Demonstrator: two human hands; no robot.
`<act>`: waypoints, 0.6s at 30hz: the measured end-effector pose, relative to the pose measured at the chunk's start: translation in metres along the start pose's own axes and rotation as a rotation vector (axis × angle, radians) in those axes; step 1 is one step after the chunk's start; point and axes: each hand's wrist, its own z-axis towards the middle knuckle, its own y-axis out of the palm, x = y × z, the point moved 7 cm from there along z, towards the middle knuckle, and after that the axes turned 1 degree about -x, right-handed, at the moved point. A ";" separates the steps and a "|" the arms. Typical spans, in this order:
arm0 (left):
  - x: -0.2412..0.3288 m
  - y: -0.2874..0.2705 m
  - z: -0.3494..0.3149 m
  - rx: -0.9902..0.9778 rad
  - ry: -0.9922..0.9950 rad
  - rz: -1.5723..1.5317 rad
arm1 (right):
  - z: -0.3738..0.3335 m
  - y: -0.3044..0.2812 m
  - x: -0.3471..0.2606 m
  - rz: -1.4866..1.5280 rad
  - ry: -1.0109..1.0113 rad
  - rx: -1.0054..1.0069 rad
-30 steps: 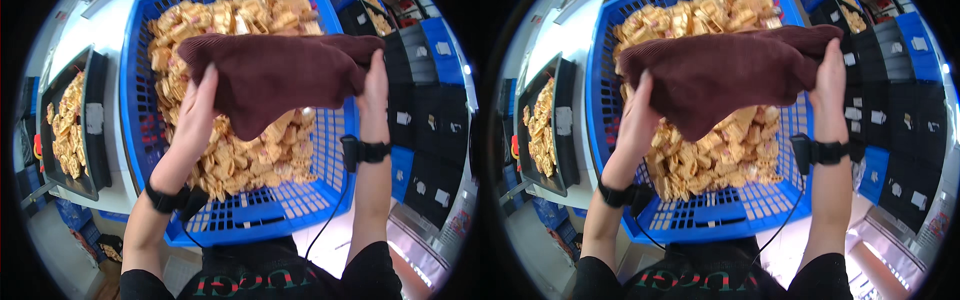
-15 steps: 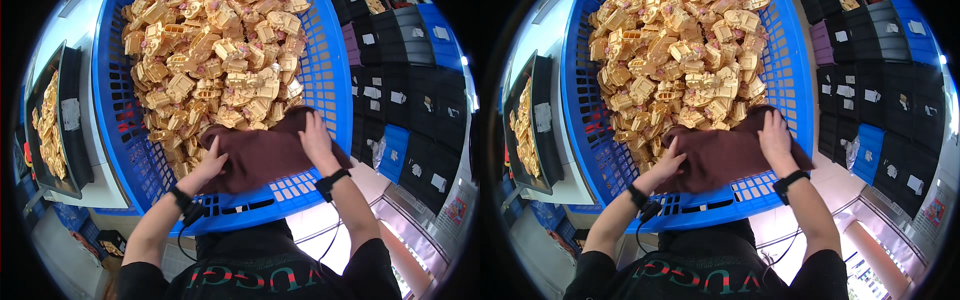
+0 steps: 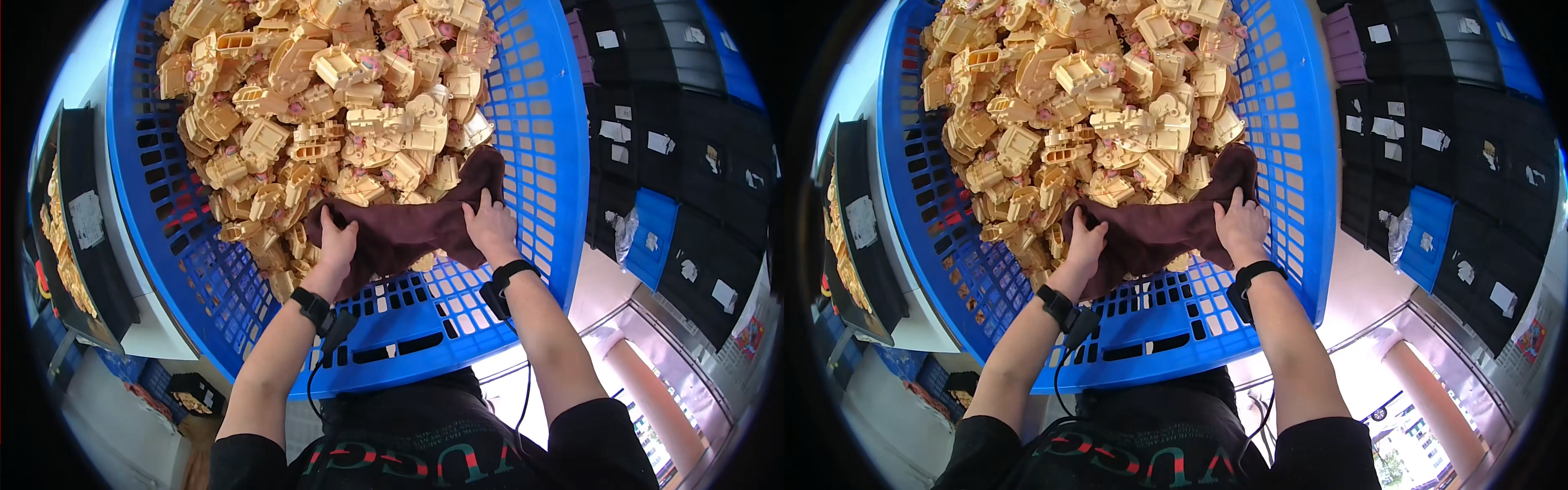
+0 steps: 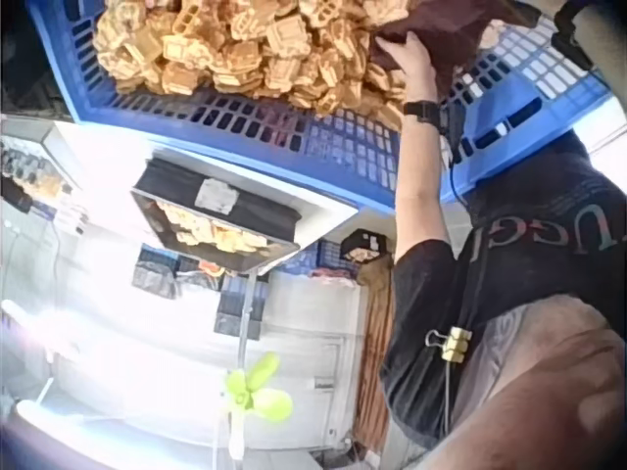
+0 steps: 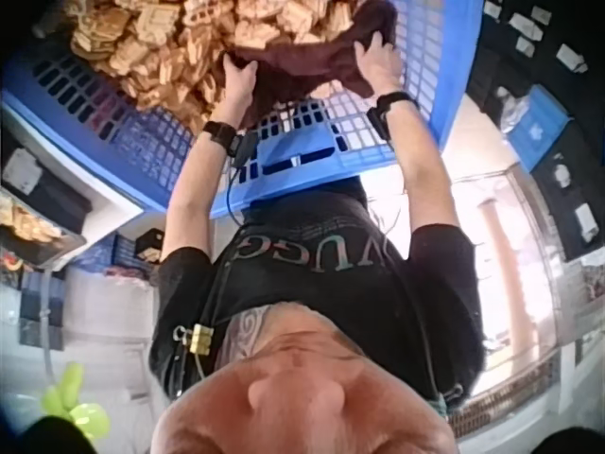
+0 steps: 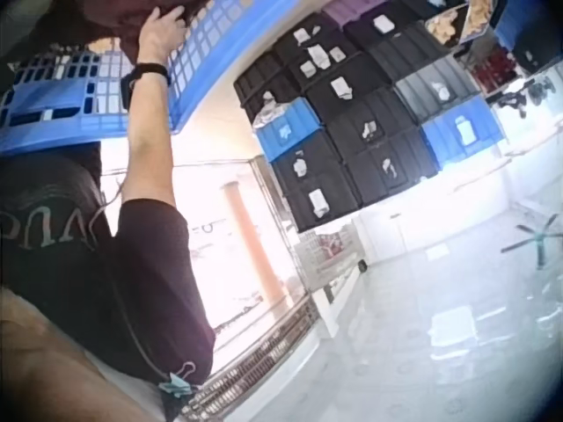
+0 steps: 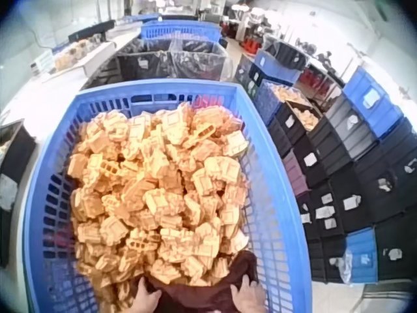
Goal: Checking the functionality of plastic components using a testing rig at a workstation.
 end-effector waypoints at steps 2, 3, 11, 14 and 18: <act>0.006 0.001 0.006 0.020 -0.066 -0.011 | 0.005 0.005 -0.001 0.055 -0.033 -0.016; 0.009 0.001 0.002 0.020 -0.075 -0.002 | 0.007 0.007 0.000 0.086 -0.031 -0.013; 0.032 0.025 -0.014 -0.082 -0.288 -0.301 | 0.029 0.027 0.018 0.510 0.168 0.050; 0.035 0.034 -0.013 -0.124 -0.280 -0.481 | 0.032 0.026 0.021 0.596 0.205 0.135; 0.030 0.027 -0.013 -0.114 -0.281 -0.449 | 0.037 0.030 0.028 0.655 0.220 0.064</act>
